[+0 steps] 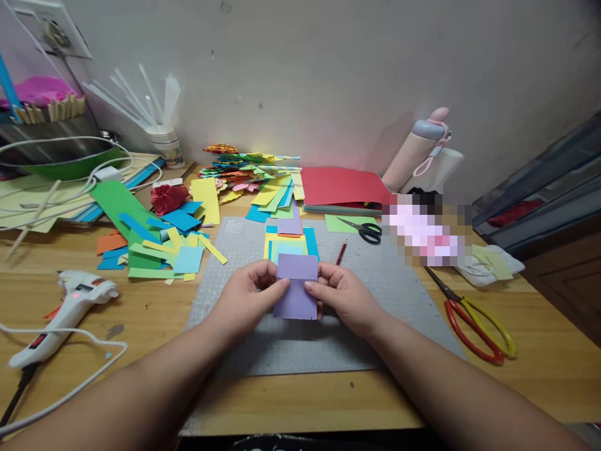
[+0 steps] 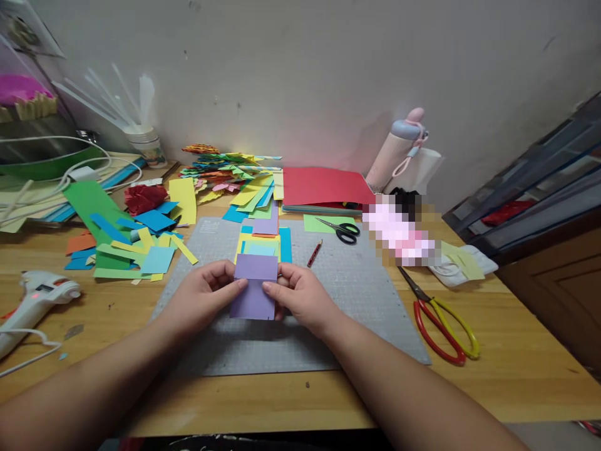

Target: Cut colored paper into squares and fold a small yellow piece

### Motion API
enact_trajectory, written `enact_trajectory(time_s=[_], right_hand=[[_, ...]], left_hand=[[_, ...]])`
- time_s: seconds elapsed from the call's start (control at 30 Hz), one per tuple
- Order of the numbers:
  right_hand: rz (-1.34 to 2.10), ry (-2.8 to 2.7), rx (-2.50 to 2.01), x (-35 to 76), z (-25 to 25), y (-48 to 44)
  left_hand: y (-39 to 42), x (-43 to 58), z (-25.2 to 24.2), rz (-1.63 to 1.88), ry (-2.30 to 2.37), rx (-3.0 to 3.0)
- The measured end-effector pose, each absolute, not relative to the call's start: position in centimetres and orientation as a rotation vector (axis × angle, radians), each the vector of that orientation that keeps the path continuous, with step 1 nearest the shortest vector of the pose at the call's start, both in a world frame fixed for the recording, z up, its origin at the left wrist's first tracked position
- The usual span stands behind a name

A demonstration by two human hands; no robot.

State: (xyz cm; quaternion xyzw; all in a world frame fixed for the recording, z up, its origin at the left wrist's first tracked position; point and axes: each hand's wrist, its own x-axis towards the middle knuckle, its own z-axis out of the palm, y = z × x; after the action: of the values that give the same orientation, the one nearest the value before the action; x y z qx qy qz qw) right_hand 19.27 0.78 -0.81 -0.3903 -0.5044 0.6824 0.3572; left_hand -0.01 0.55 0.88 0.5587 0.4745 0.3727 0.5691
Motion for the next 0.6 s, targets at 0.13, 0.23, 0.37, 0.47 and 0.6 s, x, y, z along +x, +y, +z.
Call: enact_trajectory(time_s=[0.13, 0.23, 0.37, 0.47, 0.6], right_hand=[[1.759, -1.357, -1.029, 19.0, -1.3, 0.6], [1.694, -1.383, -1.073, 18.8, -1.2, 0.8], [1.140, -1.449, -1.181, 20.0, 2.3, -0.5], [1.415, -1.649, -1.112, 22.1, 6.1, -4.3], [1.912, -1.865, -1.305, 25.1, 5.0, -11.0]], left_hand=[[0.6, 0.2, 0.6, 0.848, 1.032, 1.260], [0.5, 0.2, 0.4, 0.858, 1.014, 1.257], [0.6, 0.2, 0.4, 0.907, 1.084, 1.259], [0.7, 0.1, 0.6, 0.913, 1.103, 1.261], [0.7, 0.0, 0.7, 0.929, 1.090, 1.274]])
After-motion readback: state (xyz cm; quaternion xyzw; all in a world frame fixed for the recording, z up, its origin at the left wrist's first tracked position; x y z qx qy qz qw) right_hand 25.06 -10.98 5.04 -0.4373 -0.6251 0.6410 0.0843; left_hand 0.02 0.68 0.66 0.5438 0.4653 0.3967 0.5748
